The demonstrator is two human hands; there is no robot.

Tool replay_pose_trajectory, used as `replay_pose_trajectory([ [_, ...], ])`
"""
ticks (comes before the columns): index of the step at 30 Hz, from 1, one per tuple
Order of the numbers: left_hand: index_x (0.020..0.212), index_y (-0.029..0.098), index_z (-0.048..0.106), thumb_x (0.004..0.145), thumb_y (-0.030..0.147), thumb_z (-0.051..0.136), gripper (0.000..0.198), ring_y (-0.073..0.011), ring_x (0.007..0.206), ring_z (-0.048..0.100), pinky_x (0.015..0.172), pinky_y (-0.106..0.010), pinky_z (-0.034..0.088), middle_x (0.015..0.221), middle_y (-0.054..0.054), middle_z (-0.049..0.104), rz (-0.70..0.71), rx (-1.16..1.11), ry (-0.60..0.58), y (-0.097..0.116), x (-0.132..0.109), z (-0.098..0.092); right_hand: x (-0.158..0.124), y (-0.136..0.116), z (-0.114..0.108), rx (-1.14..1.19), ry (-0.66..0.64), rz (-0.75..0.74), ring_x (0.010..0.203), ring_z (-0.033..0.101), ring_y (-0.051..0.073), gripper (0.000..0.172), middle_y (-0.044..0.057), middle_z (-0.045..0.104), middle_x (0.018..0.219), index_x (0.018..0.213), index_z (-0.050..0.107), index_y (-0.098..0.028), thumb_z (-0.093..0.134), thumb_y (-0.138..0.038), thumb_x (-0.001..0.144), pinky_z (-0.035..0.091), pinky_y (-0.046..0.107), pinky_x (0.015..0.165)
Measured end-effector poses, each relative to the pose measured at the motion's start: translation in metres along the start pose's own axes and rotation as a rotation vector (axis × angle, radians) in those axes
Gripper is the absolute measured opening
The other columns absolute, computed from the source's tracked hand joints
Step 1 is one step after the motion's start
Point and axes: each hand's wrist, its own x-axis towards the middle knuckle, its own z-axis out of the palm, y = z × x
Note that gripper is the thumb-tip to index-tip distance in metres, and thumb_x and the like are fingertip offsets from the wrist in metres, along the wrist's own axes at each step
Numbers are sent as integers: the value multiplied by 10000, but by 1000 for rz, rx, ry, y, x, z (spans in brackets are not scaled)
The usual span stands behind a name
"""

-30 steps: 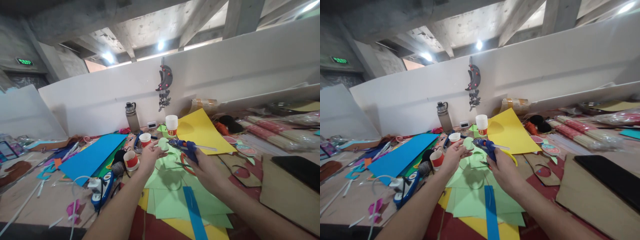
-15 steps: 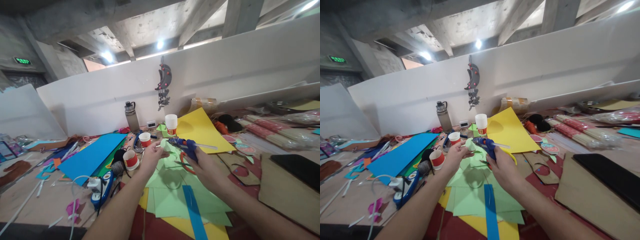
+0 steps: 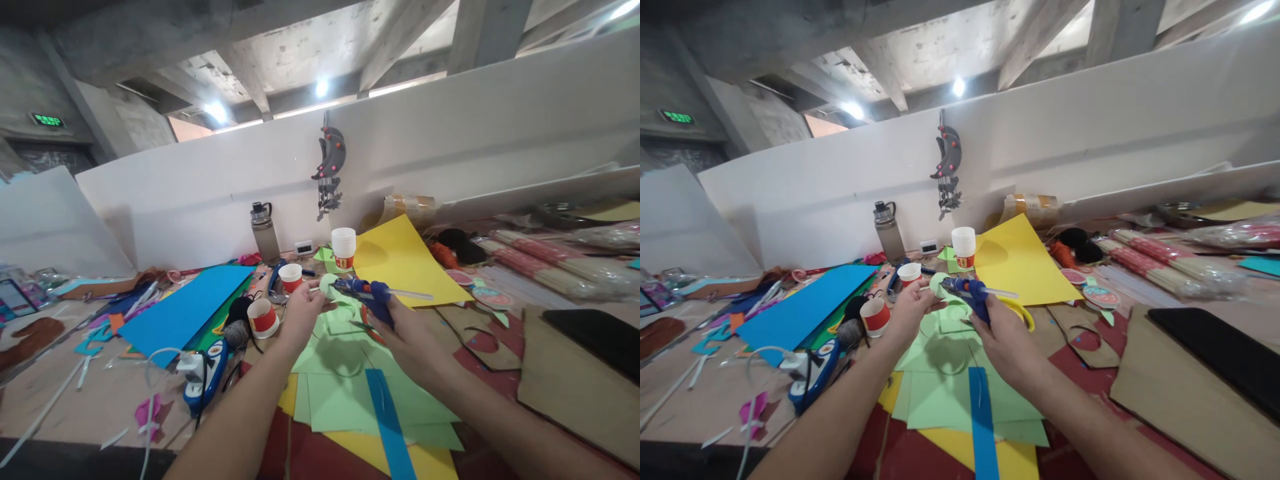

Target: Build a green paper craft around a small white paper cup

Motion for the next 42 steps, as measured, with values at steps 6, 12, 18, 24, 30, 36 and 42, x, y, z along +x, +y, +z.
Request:
replay_pose_trajectory([
  [6, 1014, 119, 584, 758, 185, 629, 268, -141, 716, 653, 819, -378, 547, 795, -63, 695, -7, 13, -15, 0, 0, 0, -1, -2, 2, 31, -10, -8, 863, 631, 270, 299, 136, 679, 958, 1037, 566, -159, 425, -357, 862, 472, 349, 713],
  [12, 1015, 121, 605, 732, 216, 665, 304, -134, 699, 641, 819, -378, 543, 798, -51, 684, 24, 17, -16, 0, 3, -6, -3, -2, -2, 16, -54, -10, 888, 625, 279, 324, 146, 672, 987, 1063, 555, -150, 417, -363, 860, 470, 367, 747],
  [18, 1022, 108, 593, 716, 195, 668, 327, -163, 756, 660, 842, -396, 533, 882, -94, 701, 47, -20, 13, 2, 5, -11, -2, -3, -7, 18, -41, 8, 923, 627, 266, 322, 129, 673, 1004, 1088, 550, -171, 403, -359, 873, 472, 352, 775],
  [24, 1002, 107, 603, 726, 191, 660, 294, -181, 771, 671, 862, -423, 524, 876, -102, 711, 6, -13, -31, 5, -1, -2, 0, -8, -13, -48, 44, 59, 857, 651, 264, 291, 102, 699, 928, 1079, 574, -193, 439, -329, 860, 462, 310, 694],
  [30, 1006, 105, 606, 743, 211, 661, 289, -167, 756, 662, 867, -421, 526, 813, -77, 698, -20, 12, -50, 4, -2, -1, -1, -7, -8, -22, 2, 29, 911, 642, 274, 296, 123, 689, 984, 1060, 566, -179, 426, -353, 865, 473, 333, 747],
  [36, 1040, 116, 613, 763, 210, 622, 293, -137, 708, 647, 854, -384, 527, 810, -60, 694, 23, 6, -73, 4, 1, -6, -4, -5, -7, 57, -43, -21, 950, 624, 274, 303, 124, 681, 1038, 1074, 562, -174, 430, -347, 864, 472, 362, 797],
  [42, 1045, 112, 609, 728, 161, 625, 321, -140, 722, 645, 840, -369, 529, 871, -76, 700, 43, -13, -28, 5, 1, -8, -5, -6, -9, 49, -57, -17, 899, 624, 266, 295, 125, 683, 993, 1066, 558, -178, 427, -350, 865, 471, 360, 771],
])
